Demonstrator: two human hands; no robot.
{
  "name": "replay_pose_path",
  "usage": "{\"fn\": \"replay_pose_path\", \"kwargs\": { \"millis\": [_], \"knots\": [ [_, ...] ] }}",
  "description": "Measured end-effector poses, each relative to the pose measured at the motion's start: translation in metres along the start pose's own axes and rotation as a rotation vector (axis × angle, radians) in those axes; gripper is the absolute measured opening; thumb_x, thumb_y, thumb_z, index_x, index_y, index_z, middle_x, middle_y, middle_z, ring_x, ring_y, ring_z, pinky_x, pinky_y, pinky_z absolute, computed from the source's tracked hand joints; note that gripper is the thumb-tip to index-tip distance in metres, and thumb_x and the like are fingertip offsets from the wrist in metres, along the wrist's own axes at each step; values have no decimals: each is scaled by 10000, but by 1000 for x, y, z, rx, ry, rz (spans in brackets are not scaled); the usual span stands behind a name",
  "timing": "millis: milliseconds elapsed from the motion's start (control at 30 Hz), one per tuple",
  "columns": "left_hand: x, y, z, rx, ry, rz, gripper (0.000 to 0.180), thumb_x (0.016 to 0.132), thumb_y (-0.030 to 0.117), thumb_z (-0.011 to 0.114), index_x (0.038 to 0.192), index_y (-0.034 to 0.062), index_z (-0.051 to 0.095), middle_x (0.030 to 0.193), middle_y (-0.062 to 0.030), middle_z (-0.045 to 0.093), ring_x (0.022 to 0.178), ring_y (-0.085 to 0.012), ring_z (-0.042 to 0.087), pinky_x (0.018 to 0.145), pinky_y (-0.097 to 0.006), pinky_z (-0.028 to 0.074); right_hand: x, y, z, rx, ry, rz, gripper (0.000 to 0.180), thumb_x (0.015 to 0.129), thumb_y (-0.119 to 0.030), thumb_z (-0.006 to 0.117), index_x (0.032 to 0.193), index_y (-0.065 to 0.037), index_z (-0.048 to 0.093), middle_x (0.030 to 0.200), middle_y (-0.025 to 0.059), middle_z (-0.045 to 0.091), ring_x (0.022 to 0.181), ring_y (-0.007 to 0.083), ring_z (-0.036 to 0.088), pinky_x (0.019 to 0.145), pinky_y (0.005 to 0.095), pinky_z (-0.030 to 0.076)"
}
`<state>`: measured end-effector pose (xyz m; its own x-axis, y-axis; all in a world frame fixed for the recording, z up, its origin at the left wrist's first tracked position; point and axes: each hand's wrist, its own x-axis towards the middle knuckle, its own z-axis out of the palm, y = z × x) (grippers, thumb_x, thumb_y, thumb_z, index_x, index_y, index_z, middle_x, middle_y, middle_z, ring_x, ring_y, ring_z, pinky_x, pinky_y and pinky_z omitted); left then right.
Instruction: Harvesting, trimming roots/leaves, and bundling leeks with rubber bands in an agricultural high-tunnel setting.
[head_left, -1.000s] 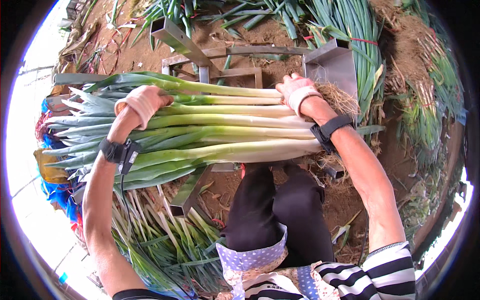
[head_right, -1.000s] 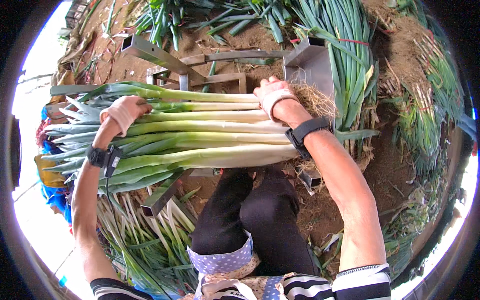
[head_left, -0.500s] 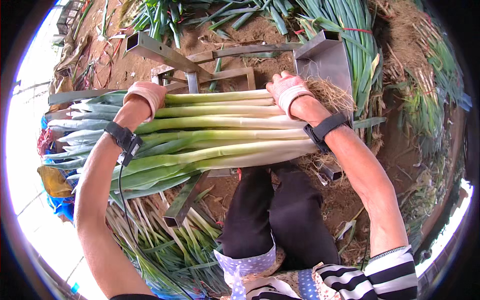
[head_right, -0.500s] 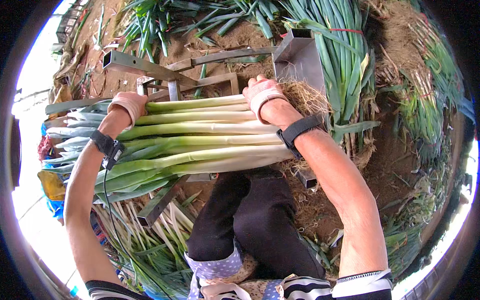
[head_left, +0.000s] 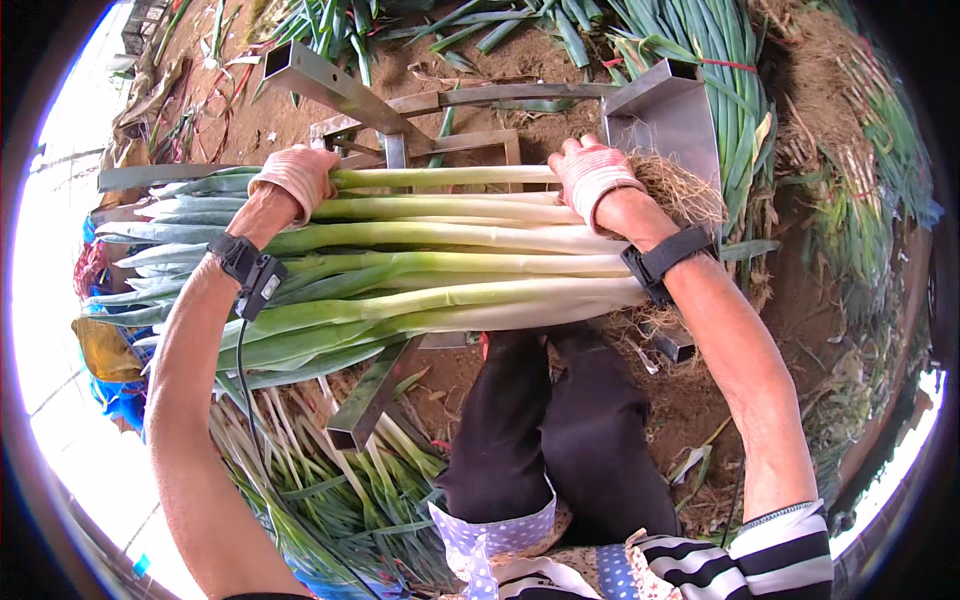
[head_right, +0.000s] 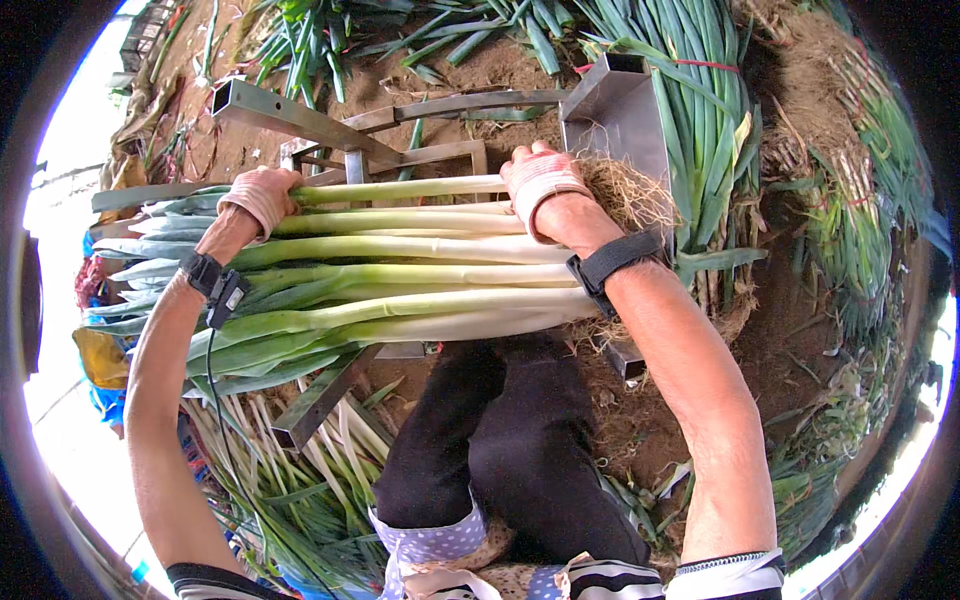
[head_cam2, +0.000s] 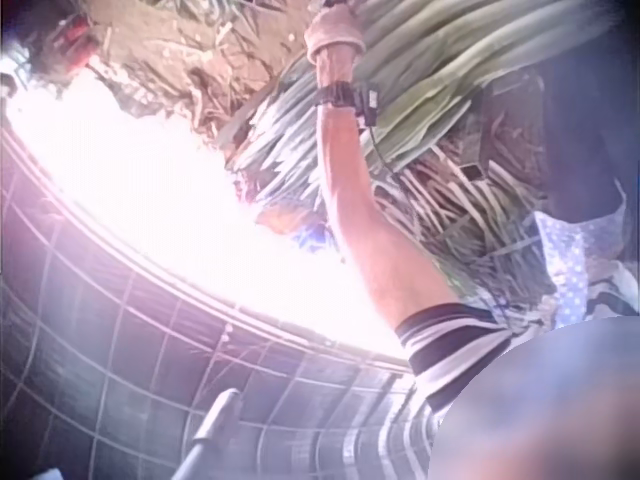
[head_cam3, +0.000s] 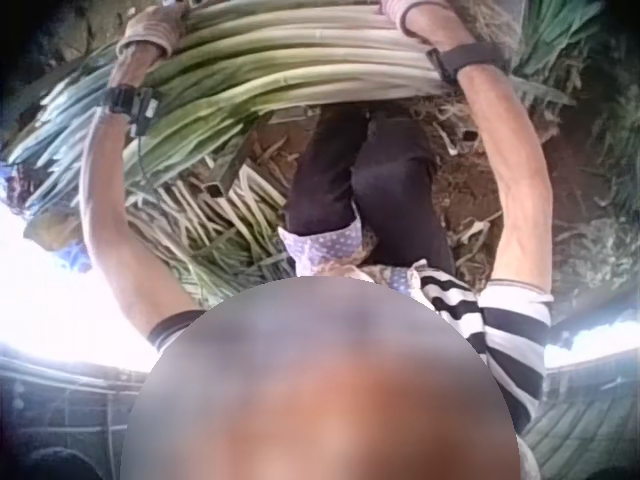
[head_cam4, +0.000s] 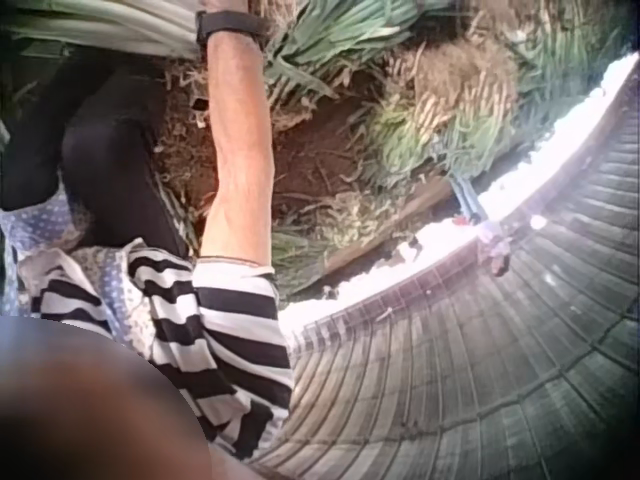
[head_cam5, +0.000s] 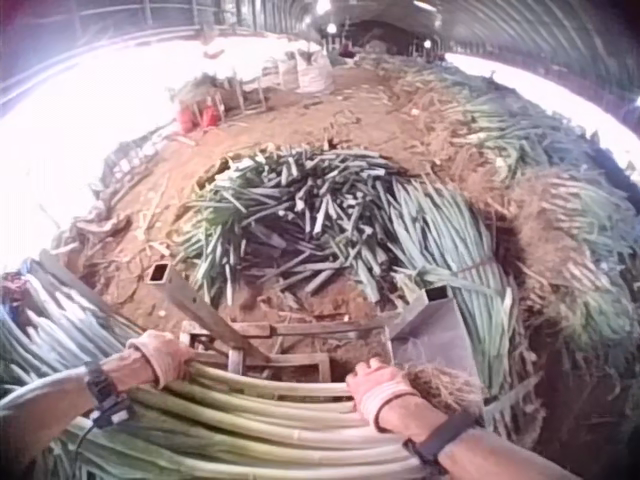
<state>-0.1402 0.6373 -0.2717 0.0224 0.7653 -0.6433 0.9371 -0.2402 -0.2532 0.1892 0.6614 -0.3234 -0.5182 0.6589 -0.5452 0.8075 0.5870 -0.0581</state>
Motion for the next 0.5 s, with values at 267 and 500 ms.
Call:
{"fn": "replay_pose_path", "kwargs": {
  "millis": [267, 500],
  "knots": [
    [8, -18, 14, -211, 50, 52, 511, 741, 144, 641, 1228, 209, 501, 994, -177, 613, 939, -323, 592, 806, -412, 478, 11, 10, -2, 80, 34, 76, 282, 775, -220, 599, 1033, -110, 565, 1072, 123, 556, 1029, 296, 522, 875, 406, 445],
    [15, -31, 32, -233, 263, 249, 577, 708, 101, 688, 1243, 173, 484, 1138, -174, 515, 1050, -362, 480, 890, -414, 409, 9, 6, -2, -21, 107, 45, 211, 822, -147, 509, 976, -90, 642, 1030, 124, 608, 1008, 268, 575, 807, 397, 498]
  ]
}}
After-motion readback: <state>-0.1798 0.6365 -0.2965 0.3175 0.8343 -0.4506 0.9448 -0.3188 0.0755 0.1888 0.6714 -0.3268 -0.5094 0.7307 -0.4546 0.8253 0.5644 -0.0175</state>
